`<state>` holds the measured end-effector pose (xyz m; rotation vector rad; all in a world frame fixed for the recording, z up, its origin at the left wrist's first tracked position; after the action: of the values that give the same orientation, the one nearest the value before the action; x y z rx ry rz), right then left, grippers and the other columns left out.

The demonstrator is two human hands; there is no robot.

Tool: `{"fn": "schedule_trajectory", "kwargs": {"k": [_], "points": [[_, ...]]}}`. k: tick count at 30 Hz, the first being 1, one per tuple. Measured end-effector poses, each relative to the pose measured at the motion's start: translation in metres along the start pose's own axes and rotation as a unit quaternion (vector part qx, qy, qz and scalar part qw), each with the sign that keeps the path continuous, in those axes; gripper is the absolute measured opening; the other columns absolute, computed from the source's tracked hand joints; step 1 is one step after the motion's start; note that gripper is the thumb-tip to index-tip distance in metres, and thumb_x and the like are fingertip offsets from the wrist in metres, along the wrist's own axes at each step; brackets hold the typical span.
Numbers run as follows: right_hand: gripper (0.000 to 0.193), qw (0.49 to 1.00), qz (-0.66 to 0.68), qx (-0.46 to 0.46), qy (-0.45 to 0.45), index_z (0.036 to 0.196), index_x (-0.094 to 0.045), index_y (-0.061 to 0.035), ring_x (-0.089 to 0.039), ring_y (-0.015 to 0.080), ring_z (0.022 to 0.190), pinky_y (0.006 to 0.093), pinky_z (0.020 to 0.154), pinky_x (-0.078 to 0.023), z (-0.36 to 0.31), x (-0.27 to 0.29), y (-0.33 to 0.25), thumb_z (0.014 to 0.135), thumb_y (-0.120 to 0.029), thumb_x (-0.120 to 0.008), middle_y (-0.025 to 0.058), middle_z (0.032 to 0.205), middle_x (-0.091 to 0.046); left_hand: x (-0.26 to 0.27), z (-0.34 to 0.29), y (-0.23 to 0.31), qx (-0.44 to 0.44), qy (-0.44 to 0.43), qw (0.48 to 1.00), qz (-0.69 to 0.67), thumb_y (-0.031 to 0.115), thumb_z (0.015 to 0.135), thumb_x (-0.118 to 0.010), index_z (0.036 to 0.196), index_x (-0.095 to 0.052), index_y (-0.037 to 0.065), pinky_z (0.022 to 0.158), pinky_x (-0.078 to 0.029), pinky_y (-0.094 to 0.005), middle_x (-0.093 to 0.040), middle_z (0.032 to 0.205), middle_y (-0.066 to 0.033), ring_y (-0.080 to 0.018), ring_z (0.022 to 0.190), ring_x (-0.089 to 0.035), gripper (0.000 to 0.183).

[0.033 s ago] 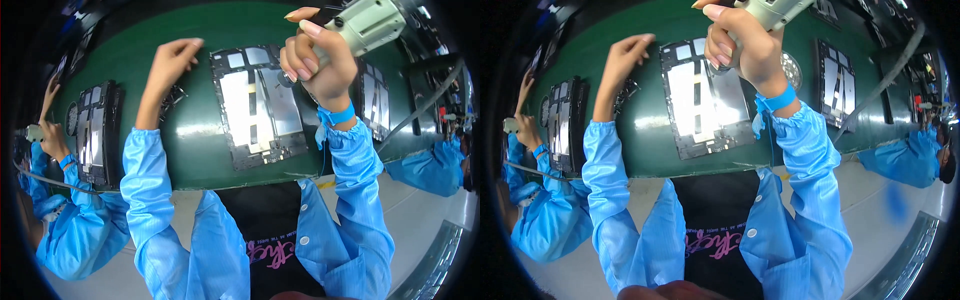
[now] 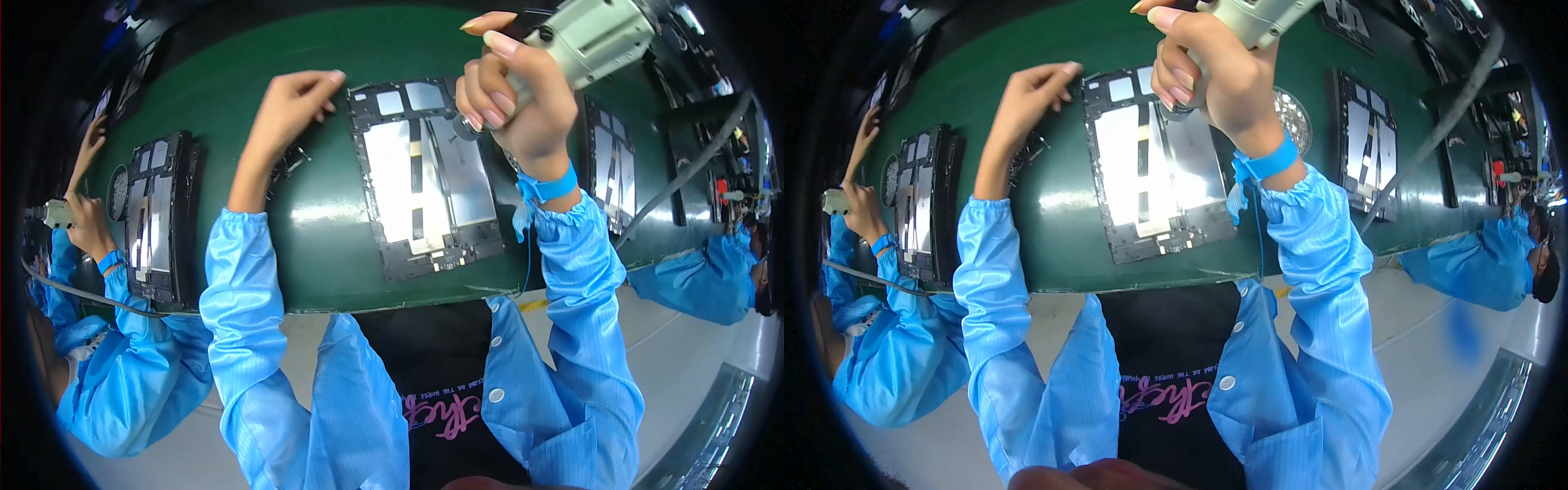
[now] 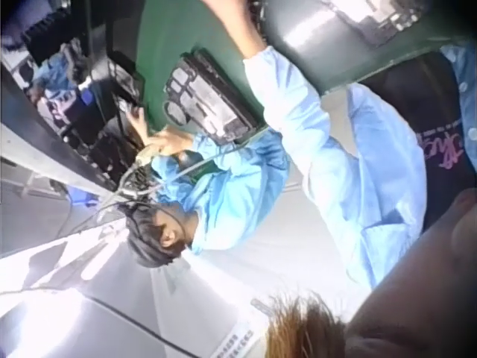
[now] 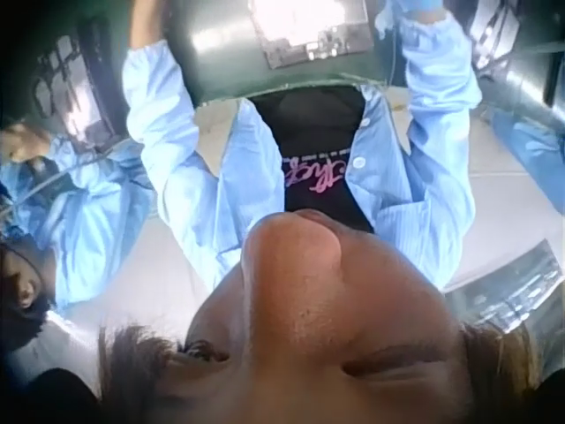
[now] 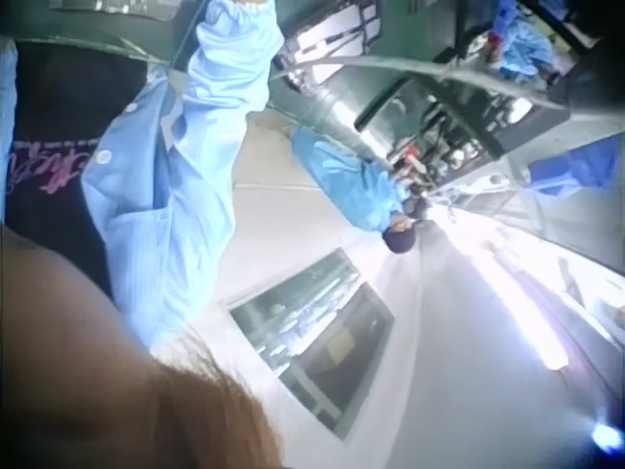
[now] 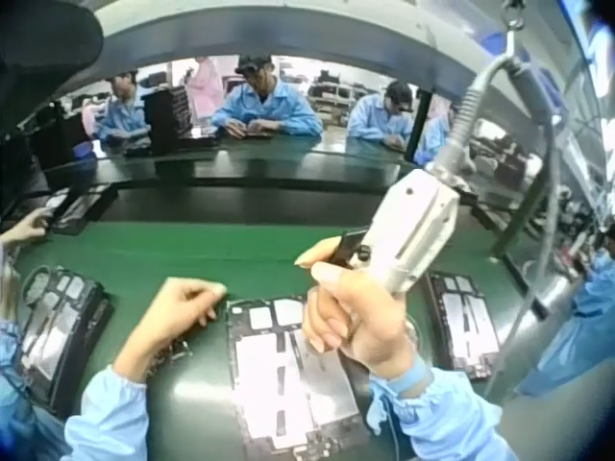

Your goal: The person assembles electronic devices by installing electronic components into a tablet chassis and securing them with screws from a screw tray using an electric screwdriver.

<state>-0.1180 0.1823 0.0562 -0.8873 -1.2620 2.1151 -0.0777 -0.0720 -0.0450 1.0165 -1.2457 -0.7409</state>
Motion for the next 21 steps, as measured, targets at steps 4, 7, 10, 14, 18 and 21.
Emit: {"fn": "schedule_trajectory", "kwargs": {"k": [4,7,10,14,18,21], "points": [[0.029,1.000,-0.012,0.014,0.005,0.106,-0.060,0.0051,-0.031,0.0097,0.040,0.0295,0.043,-0.035,0.037,-0.021,0.015,0.093,-0.018,-0.047,-0.0023,0.050,-0.028,-0.007,0.001,-0.006,-0.020,-0.023,0.999,-0.030,0.024,0.093,-0.069,0.105,-0.073,-0.005,0.062,-0.049,-0.0225,-0.067,0.075,-0.0050,-0.0089,0.064,-0.058,0.032],[0.021,0.999,0.034,-0.023,-0.002,0.101,-0.061,0.0040,-0.038,0.0108,0.038,0.0287,0.041,-0.038,0.060,-0.035,0.031,0.095,-0.015,-0.054,-0.0002,0.049,-0.039,-0.008,0.002,-0.008,-0.022,-0.020,0.996,-0.078,0.019,0.092,-0.070,0.103,-0.073,-0.006,0.064,-0.051,-0.0228,-0.069,0.077,-0.0065,-0.0092,0.066,-0.060,0.027],[0.016,0.997,0.049,-0.064,0.009,0.104,-0.061,0.0011,-0.039,0.0112,0.037,0.0278,0.040,-0.040,0.076,-0.054,0.053,0.096,-0.012,-0.055,0.0002,0.051,-0.041,-0.012,0.000,-0.009,-0.011,-0.002,0.992,-0.128,0.016,0.091,-0.071,0.103,-0.073,-0.007,0.064,-0.051,-0.0230,-0.069,0.078,-0.0071,-0.0092,0.066,-0.060,0.026],[0.015,0.997,0.054,-0.056,-0.004,0.103,-0.061,0.0013,-0.040,0.0111,0.037,0.0276,0.040,-0.040,0.087,-0.064,0.080,0.096,-0.011,-0.056,0.0004,0.051,-0.042,-0.013,-0.002,-0.011,0.030,0.004,0.983,-0.179,0.016,0.091,-0.071,0.103,-0.073,-0.007,0.064,-0.050,-0.0229,-0.069,0.079,-0.0072,-0.0092,0.065,-0.059,0.027],[0.014,0.999,0.024,-0.045,0.000,0.101,-0.061,0.0015,-0.041,0.0112,0.038,0.0273,0.040,-0.039,0.088,-0.065,0.093,0.097,-0.011,-0.057,0.0009,0.052,-0.043,-0.012,0.000,-0.015,0.033,-0.001,0.982,-0.186,0.014,0.091,-0.070,0.102,-0.073,-0.007,0.064,-0.051,-0.0234,-0.069,0.079,-0.0074,-0.0099,0.066,-0.061,0.025],[0.014,0.998,0.022,-0.058,0.003,0.100,-0.062,0.0014,-0.042,0.0112,0.039,0.0269,0.040,-0.039,0.088,-0.065,0.101,0.097,-0.011,-0.057,0.0009,0.052,-0.044,-0.012,-0.001,-0.017,0.030,0.002,0.983,-0.183,0.013,0.091,-0.069,0.102,-0.073,-0.007,0.064,-0.052,-0.0237,-0.069,0.079,-0.0076,-0.0105,0.066,-0.062,0.023]]}}
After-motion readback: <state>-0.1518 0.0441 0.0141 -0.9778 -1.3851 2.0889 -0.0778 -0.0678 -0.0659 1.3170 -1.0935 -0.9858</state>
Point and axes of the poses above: each hand's wrist, its own z-axis towards the middle knuckle, its own x-axis out of the back of the hand, y = z × x, the point moved 2 cm from there along z, towards the middle knuckle
